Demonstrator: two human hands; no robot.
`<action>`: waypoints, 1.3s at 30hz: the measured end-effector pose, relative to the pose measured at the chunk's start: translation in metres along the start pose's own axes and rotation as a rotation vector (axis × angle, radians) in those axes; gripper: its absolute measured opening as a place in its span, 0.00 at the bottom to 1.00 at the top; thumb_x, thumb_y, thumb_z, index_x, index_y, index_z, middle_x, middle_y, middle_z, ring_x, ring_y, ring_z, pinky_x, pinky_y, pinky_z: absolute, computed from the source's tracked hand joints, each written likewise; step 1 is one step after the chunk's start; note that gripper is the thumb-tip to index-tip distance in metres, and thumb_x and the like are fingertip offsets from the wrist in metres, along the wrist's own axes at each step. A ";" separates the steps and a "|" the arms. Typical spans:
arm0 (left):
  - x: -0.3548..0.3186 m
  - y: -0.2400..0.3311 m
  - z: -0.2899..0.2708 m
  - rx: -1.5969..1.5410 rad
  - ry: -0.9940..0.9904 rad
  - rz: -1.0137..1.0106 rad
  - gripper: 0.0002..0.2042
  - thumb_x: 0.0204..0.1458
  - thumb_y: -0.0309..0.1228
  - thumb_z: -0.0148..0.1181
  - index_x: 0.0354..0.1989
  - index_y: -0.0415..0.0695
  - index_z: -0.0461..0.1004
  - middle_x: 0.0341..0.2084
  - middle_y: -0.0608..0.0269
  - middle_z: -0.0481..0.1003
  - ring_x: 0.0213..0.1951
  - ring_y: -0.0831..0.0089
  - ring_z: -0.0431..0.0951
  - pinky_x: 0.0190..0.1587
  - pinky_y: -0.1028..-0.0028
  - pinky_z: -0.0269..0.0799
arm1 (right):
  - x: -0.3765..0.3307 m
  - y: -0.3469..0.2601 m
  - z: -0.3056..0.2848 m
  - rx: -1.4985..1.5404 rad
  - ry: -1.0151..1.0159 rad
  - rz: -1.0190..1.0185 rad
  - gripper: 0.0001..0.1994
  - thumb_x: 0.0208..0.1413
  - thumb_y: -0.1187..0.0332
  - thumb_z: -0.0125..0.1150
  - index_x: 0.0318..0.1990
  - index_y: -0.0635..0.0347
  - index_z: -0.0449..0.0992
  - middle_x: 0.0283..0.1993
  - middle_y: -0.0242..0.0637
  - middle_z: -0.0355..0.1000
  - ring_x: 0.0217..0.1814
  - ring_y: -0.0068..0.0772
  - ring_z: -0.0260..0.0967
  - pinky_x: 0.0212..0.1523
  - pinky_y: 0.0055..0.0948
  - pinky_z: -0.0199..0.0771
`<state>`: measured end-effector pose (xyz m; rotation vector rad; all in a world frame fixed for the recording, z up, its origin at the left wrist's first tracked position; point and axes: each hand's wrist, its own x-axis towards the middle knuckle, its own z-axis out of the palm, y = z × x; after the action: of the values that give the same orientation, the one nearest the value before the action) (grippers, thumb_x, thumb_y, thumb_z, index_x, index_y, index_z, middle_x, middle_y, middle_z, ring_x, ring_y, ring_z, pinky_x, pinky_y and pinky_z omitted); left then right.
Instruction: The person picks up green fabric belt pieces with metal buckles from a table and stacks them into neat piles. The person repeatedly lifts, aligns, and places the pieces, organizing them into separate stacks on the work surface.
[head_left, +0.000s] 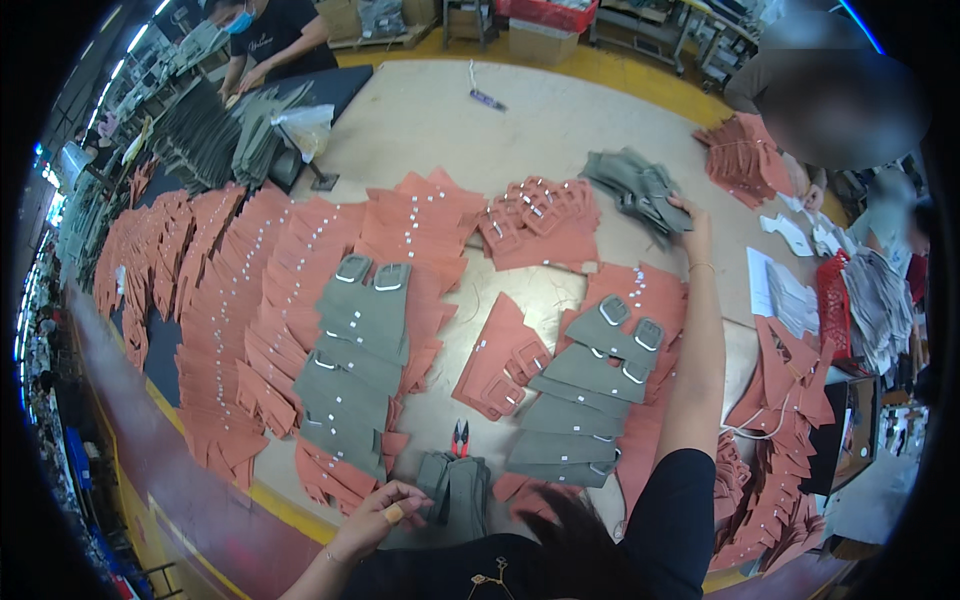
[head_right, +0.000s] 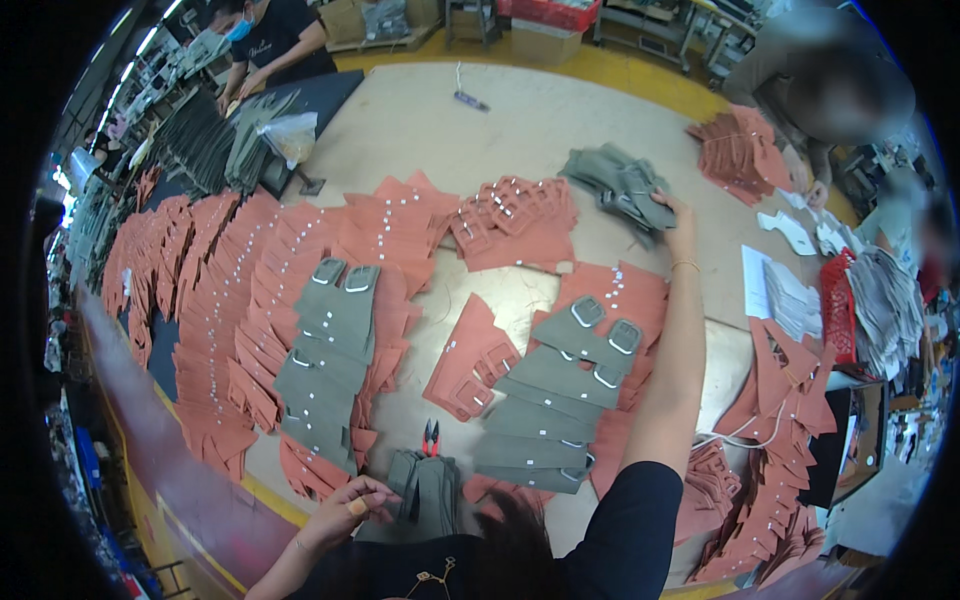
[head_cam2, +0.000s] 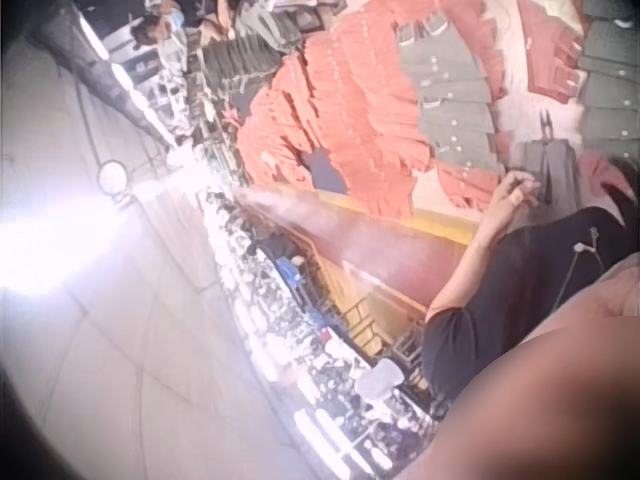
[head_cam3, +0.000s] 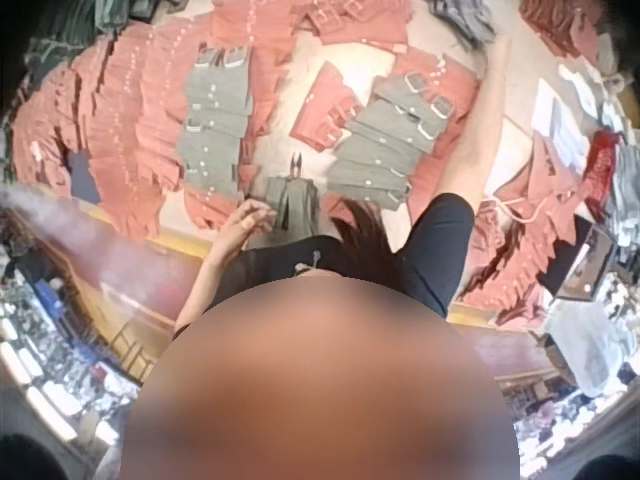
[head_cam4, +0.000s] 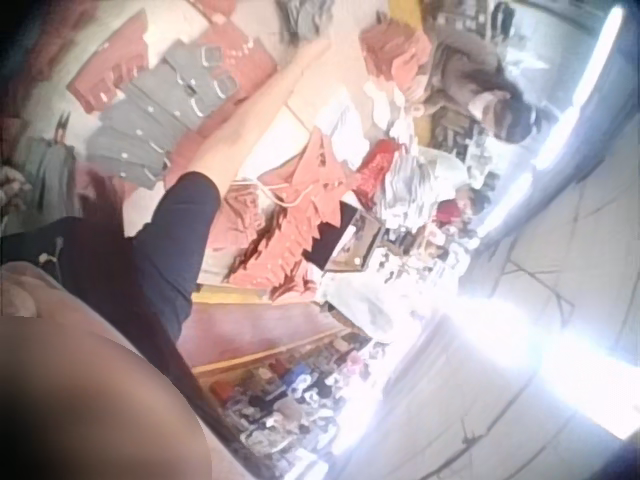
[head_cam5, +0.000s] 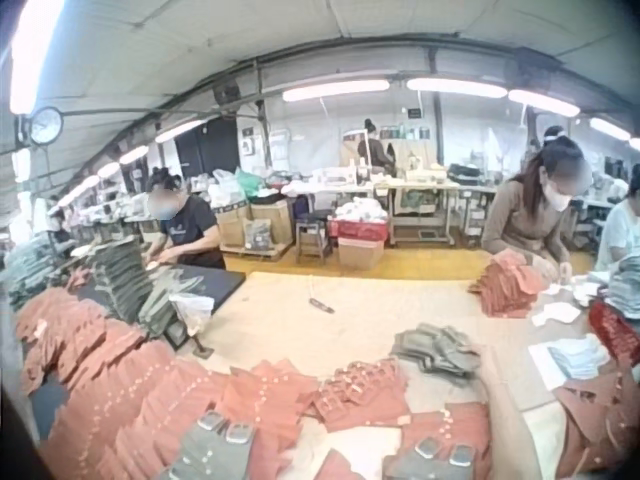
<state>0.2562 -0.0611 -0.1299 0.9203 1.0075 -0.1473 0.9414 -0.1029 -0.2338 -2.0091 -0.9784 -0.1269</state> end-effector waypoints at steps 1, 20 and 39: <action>0.002 0.001 0.000 -0.001 -0.010 0.006 0.11 0.62 0.32 0.54 0.48 0.41 0.69 0.46 0.56 0.76 0.39 0.72 0.78 0.42 0.74 0.71 | -0.012 0.012 0.003 0.012 -0.095 0.055 0.19 0.49 0.84 0.53 0.48 0.61 0.80 0.57 0.47 0.74 0.60 0.41 0.71 0.62 0.30 0.66; -0.012 -0.028 -0.014 0.161 0.055 0.232 0.10 0.62 0.31 0.52 0.46 0.38 0.71 0.41 0.59 0.76 0.35 0.77 0.75 0.39 0.76 0.71 | -0.114 -0.093 -0.068 -0.374 -0.379 -0.137 0.20 0.57 0.75 0.51 0.57 0.51 0.74 0.68 0.51 0.60 0.67 0.54 0.61 0.65 0.41 0.62; -0.029 -0.071 -0.026 0.310 0.152 0.369 0.13 0.60 0.33 0.57 0.49 0.40 0.74 0.40 0.63 0.71 0.42 0.76 0.71 0.48 0.75 0.66 | -0.283 -0.212 -0.025 -0.524 -0.406 -0.056 0.33 0.61 0.55 0.56 0.70 0.55 0.54 0.74 0.44 0.50 0.77 0.49 0.41 0.72 0.55 0.41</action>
<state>0.1872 -0.0950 -0.1548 1.4018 0.9508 0.0812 0.6098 -0.2236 -0.1980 -2.5499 -1.3626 -0.0016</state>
